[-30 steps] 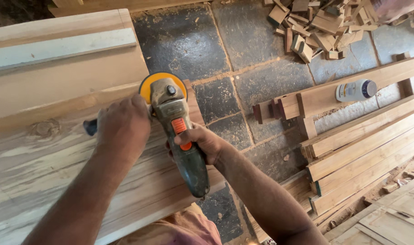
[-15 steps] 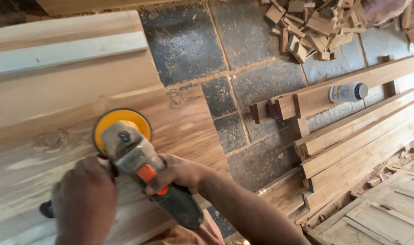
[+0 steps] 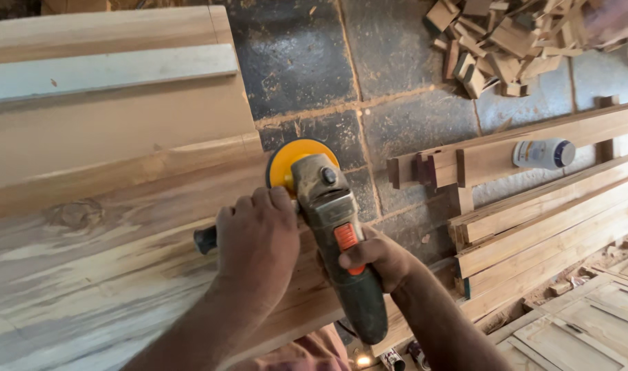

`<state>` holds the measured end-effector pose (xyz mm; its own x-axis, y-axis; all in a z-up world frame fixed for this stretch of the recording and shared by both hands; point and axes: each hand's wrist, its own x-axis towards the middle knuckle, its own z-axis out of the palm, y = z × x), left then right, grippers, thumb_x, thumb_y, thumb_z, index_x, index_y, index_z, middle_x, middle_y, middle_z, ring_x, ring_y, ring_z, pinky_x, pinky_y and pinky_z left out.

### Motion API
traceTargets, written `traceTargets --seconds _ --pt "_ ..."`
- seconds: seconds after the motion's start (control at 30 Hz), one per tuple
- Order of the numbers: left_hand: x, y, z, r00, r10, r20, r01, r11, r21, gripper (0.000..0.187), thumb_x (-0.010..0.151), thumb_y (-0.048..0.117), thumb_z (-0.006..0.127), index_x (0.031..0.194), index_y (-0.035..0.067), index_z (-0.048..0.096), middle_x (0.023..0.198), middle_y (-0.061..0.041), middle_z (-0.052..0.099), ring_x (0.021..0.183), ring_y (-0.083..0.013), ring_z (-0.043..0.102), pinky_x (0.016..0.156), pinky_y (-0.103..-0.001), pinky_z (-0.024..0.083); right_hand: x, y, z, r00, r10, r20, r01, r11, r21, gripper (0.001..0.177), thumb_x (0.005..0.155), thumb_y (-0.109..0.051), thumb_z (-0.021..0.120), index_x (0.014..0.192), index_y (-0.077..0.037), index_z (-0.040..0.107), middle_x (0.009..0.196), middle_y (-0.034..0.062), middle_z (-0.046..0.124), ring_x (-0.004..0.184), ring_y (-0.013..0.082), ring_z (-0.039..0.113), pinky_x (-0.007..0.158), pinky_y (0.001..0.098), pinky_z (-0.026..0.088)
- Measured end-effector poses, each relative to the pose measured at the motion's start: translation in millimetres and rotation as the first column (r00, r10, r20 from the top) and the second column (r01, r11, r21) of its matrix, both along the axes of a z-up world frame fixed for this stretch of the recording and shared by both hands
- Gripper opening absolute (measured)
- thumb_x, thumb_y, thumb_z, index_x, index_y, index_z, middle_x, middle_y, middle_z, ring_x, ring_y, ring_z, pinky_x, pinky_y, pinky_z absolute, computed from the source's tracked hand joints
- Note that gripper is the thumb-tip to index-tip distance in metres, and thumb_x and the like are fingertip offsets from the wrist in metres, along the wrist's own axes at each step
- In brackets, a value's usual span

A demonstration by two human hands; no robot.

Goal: The person uses an angle grinder with a sanding disc to smooth the surface of a wooden plank. They move the tool back and forth across the wood, covering different areas to even out the surface.

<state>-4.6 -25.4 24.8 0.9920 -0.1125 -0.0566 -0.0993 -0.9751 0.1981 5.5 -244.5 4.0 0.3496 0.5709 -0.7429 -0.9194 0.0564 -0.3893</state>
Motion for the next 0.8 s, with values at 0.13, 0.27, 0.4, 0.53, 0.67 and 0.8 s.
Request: traceTargets --seconds 0.13,0.27,0.4,0.53,0.67,0.8 --pt "-5 -17 2 0.998 0.061 0.023 -0.060 0.997 -0.042 0.011 0.091 0.023 0.059 0.087 0.012 0.057 0.081 -0.005 0.063 0.078 -0.0254 0.064 0.069 -0.043 0.048 0 -19 -2 1.000 0.018 0.015 -0.018 1.000 -0.014 0.061 0.059 -0.016 0.079 0.115 0.003 0.062 0.089 0.0149 0.069 0.079 0.0270 0.070 0.069 0.0375 0.058" --pt "-31 -20 9 0.997 0.072 -0.037 -0.073 0.997 -0.025 0.008 0.086 0.020 0.060 0.084 0.013 0.056 0.081 -0.004 0.062 0.080 -0.0254 0.064 0.068 -0.042 0.048 -20 -18 -2 0.994 0.100 0.049 -0.102 0.994 0.041 0.058 0.062 -0.016 0.079 0.114 0.004 0.062 0.090 0.0152 0.069 0.079 0.0274 0.069 0.072 0.0370 0.058" --pt "-35 -19 11 0.995 0.078 -0.066 -0.081 0.995 -0.052 0.009 0.084 0.021 0.060 0.084 0.012 0.057 0.079 -0.004 0.063 0.078 -0.0256 0.064 0.066 -0.044 0.048 -35 -15 -1 0.999 0.045 0.009 -0.045 0.997 0.061 0.057 0.061 -0.015 0.080 0.113 0.003 0.063 0.092 0.0136 0.069 0.081 0.0259 0.069 0.073 0.0370 0.058" --pt "-7 -9 3 0.999 -0.046 0.015 0.046 0.999 0.020 0.010 0.086 0.019 0.059 0.090 0.010 0.058 0.082 -0.006 0.063 0.079 -0.0250 0.064 0.071 -0.043 0.051 -21 -11 -11 0.999 -0.043 0.007 0.042 0.994 0.103 0.053 0.065 -0.016 0.078 0.111 0.005 0.063 0.091 0.0156 0.070 0.080 0.0272 0.070 0.071 0.0382 0.059" --pt "0 6 14 0.995 -0.036 -0.092 0.043 0.996 0.075 0.013 0.088 0.018 0.059 0.096 0.008 0.059 0.084 -0.006 0.064 0.079 -0.0244 0.067 0.068 -0.043 0.051 -13 7 -19 0.996 -0.087 -0.025 0.090 0.974 0.209 0.056 0.068 -0.013 0.078 0.118 0.001 0.059 0.093 0.0156 0.069 0.082 0.0273 0.070 0.076 0.0394 0.059" --pt "-18 10 30 0.976 -0.004 -0.219 0.027 0.994 0.106 0.012 0.086 0.018 0.058 0.095 0.011 0.058 0.086 -0.006 0.066 0.081 -0.0245 0.068 0.070 -0.042 0.053 -34 12 -9 0.995 -0.046 -0.088 0.062 0.979 0.195 0.060 0.066 -0.012 0.077 0.121 0.001 0.058 0.096 0.0146 0.070 0.084 0.0272 0.071 0.076 0.0380 0.059"
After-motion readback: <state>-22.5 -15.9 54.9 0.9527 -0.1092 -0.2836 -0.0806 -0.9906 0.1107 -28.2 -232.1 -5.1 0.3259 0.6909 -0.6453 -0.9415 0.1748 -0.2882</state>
